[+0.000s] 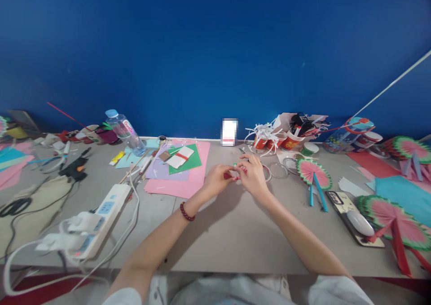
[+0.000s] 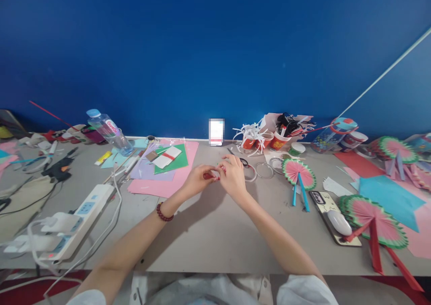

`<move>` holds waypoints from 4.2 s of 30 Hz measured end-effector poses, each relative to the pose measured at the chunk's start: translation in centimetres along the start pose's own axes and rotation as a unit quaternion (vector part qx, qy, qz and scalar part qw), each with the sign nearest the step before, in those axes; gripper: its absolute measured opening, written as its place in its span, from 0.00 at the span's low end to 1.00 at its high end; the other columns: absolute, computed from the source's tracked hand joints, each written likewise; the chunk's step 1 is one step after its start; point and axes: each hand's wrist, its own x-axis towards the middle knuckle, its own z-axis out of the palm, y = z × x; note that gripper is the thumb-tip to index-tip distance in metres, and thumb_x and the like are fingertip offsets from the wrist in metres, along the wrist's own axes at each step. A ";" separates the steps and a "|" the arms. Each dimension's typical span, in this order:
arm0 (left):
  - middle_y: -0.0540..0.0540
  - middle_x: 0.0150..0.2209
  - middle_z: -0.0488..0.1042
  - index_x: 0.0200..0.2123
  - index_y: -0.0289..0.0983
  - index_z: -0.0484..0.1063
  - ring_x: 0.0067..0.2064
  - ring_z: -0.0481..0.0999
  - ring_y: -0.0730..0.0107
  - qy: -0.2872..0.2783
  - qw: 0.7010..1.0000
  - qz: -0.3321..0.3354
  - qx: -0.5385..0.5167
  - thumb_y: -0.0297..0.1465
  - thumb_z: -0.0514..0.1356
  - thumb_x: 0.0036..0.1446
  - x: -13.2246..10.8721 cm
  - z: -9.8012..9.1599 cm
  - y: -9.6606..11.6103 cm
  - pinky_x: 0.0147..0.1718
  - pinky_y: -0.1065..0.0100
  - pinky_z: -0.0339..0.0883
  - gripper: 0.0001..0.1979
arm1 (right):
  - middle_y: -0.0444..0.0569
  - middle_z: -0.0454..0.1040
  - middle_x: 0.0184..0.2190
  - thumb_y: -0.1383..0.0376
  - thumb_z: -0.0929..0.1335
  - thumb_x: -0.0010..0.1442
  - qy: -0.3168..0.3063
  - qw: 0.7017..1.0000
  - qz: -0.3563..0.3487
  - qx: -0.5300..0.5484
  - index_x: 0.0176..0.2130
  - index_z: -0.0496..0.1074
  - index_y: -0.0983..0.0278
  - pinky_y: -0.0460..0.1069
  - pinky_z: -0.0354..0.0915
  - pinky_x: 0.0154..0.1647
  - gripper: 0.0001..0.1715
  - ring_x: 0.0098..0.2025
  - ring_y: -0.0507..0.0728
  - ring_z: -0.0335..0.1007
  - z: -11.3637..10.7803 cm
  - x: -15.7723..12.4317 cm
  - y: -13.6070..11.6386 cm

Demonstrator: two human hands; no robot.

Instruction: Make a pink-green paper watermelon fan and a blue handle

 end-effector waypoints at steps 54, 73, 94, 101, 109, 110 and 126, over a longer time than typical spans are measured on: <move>0.47 0.26 0.75 0.27 0.35 0.76 0.27 0.69 0.74 0.101 0.880 -0.205 -0.416 0.32 0.68 0.37 1.0 -0.9 -1.9 0.25 0.72 0.59 0.11 | 0.52 0.71 0.51 0.62 0.65 0.62 0.194 0.943 -0.169 -0.212 0.34 0.75 0.60 0.54 0.54 0.56 0.09 0.54 0.60 0.61 1.4 -0.9 -0.3; 0.47 0.28 0.77 0.26 0.36 0.77 0.33 0.73 0.70 0.102 0.810 -0.243 -0.523 0.28 0.72 0.34 0.8 -1.7 -0.3 0.39 0.67 0.63 0.11 | 0.56 0.68 0.44 0.61 0.64 0.61 0.121 0.992 -0.036 -0.024 0.32 0.72 0.62 0.58 0.59 0.50 0.10 0.49 0.62 0.63 2.3 -0.8 0.2; 0.51 0.18 0.72 0.26 0.35 0.78 0.22 0.68 0.75 0.090 0.819 -0.218 -0.523 0.34 0.72 0.36 0.7 1.3 -1.2 0.27 0.69 0.61 0.12 | 0.42 0.70 0.20 0.54 0.71 0.45 0.024 0.836 0.307 0.455 0.28 0.71 0.65 0.45 0.58 0.22 0.16 0.20 0.49 0.64 4.1 -0.8 0.4; 0.49 0.22 0.73 0.27 0.35 0.78 0.23 0.64 0.75 0.138 0.879 -0.193 -0.413 0.36 0.70 0.38 0.5 1.9 -1.1 0.25 0.70 0.58 0.12 | 0.44 0.73 0.23 0.55 0.71 0.44 0.040 0.815 0.310 0.488 0.28 0.71 0.64 0.45 0.59 0.21 0.16 0.20 0.50 0.67 4.6 -1.0 0.3; 0.46 0.32 0.76 0.31 0.42 0.80 0.37 0.68 0.64 0.170 0.963 -0.044 -0.204 0.34 0.68 0.45 0.1 1.6 -1.4 0.37 0.67 0.61 0.07 | 0.44 0.73 0.22 0.57 0.68 0.47 0.041 0.839 0.298 0.454 0.28 0.72 0.65 0.45 0.58 0.22 0.12 0.22 0.51 0.64 4.1 -0.9 0.0; 0.46 0.31 0.75 0.31 0.42 0.80 0.37 0.68 0.64 0.176 0.963 -0.039 -0.198 0.35 0.68 0.45 0.1 1.6 -1.4 0.38 0.67 0.60 0.07 | 0.44 0.73 0.22 0.58 0.68 0.47 0.041 0.842 0.293 0.451 0.27 0.72 0.65 0.45 0.59 0.24 0.12 0.23 0.51 0.64 4.1 -0.9 0.0; 0.46 0.28 0.76 0.27 0.39 0.79 0.34 0.70 0.66 0.173 0.919 -0.121 -0.333 0.35 0.66 0.44 0.8 1.3 -1.8 0.38 0.67 0.61 0.06 | 0.47 0.72 0.28 0.57 0.66 0.53 0.030 0.961 0.138 0.238 0.28 0.71 0.63 0.49 0.61 0.33 0.12 0.29 0.54 0.63 3.6 -0.3 2.0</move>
